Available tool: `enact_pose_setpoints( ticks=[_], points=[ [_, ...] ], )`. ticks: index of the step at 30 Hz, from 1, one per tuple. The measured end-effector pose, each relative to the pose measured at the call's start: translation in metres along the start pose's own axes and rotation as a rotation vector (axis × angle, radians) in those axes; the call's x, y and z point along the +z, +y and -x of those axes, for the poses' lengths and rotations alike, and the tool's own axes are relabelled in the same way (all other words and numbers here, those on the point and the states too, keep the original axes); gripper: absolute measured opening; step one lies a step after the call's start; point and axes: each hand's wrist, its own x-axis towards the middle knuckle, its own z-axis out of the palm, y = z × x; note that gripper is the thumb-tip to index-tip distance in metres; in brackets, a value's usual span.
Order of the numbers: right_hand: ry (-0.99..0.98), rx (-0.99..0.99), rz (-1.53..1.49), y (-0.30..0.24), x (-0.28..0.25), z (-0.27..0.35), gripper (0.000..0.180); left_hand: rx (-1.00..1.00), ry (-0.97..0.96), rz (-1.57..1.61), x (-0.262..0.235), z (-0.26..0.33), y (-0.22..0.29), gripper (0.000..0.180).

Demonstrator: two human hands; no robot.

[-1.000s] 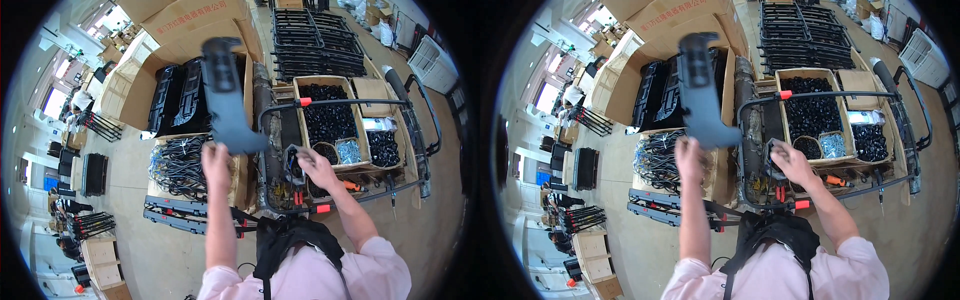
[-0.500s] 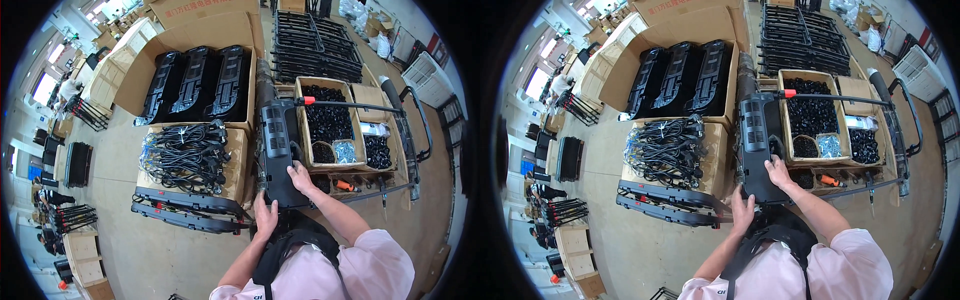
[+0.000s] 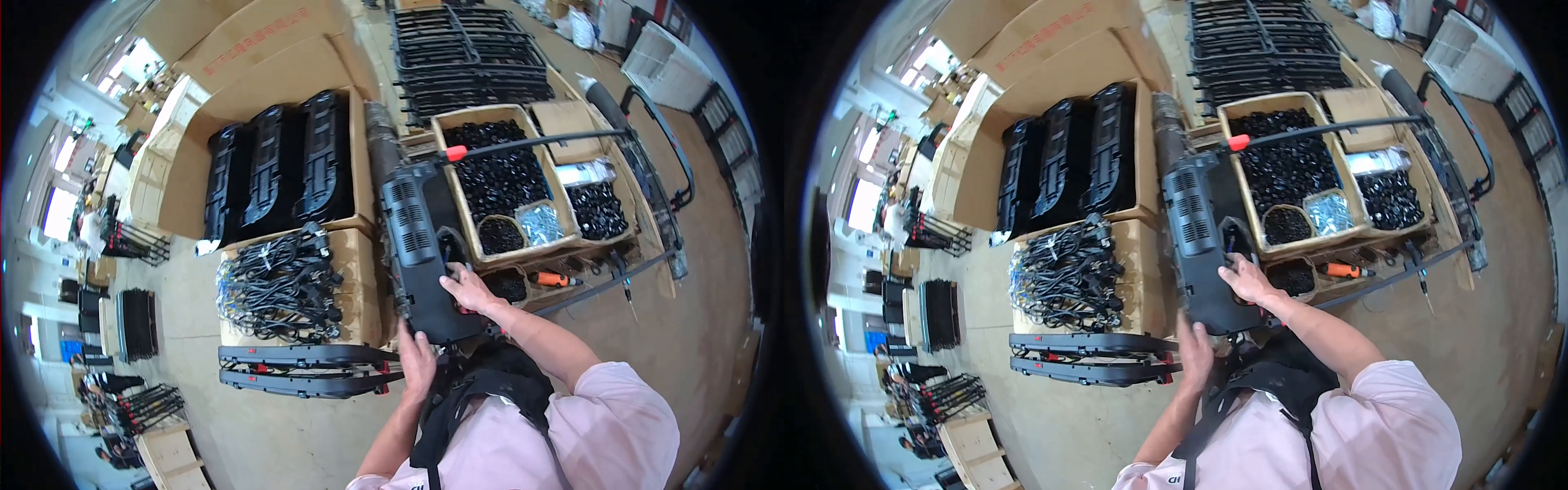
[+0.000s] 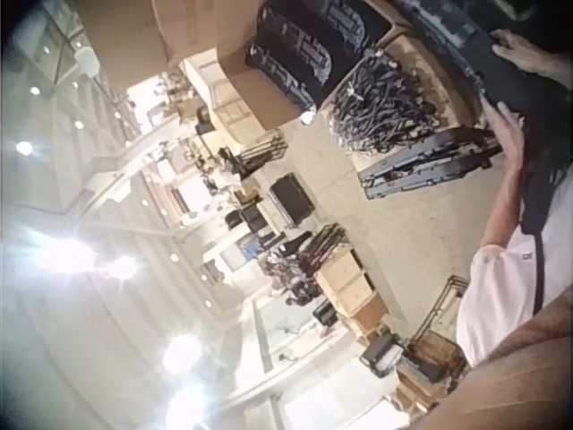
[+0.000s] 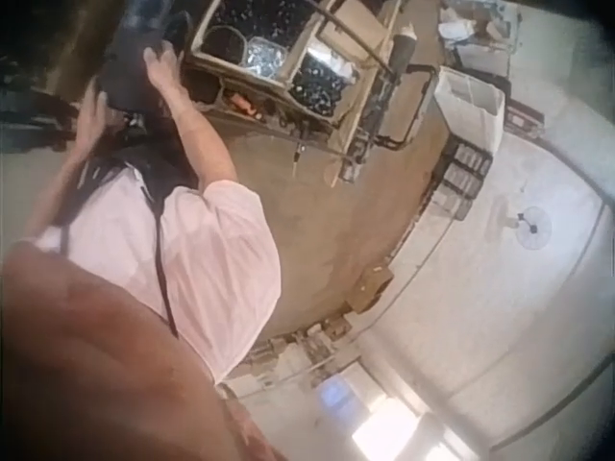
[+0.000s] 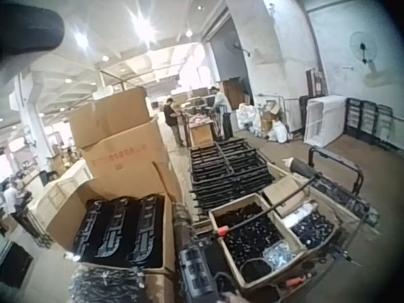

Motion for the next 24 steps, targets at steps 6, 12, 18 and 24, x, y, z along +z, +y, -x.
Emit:
enact_pose_setpoints(
  ticks=[6,12,18,24],
  points=[
    [-0.255,0.164,-0.364,-0.023,-0.138,0.083,0.035,0.332,-0.022,-0.115,0.027,-0.054,0.09,0.012],
    [-0.421,0.325,-0.427,0.045,-0.237,0.188,0.03,0.487,-0.702,-0.369,0.181,-0.11,0.093,0.019],
    [-0.166,0.495,-0.429,0.142,-0.224,0.214,0.03,0.596,-1.116,-0.609,0.268,-0.134,0.02,0.043],
    [-0.03,0.628,-0.544,0.212,-0.193,0.201,0.029,0.754,-1.295,-0.813,0.281,-0.132,0.02,0.052]
  ],
)
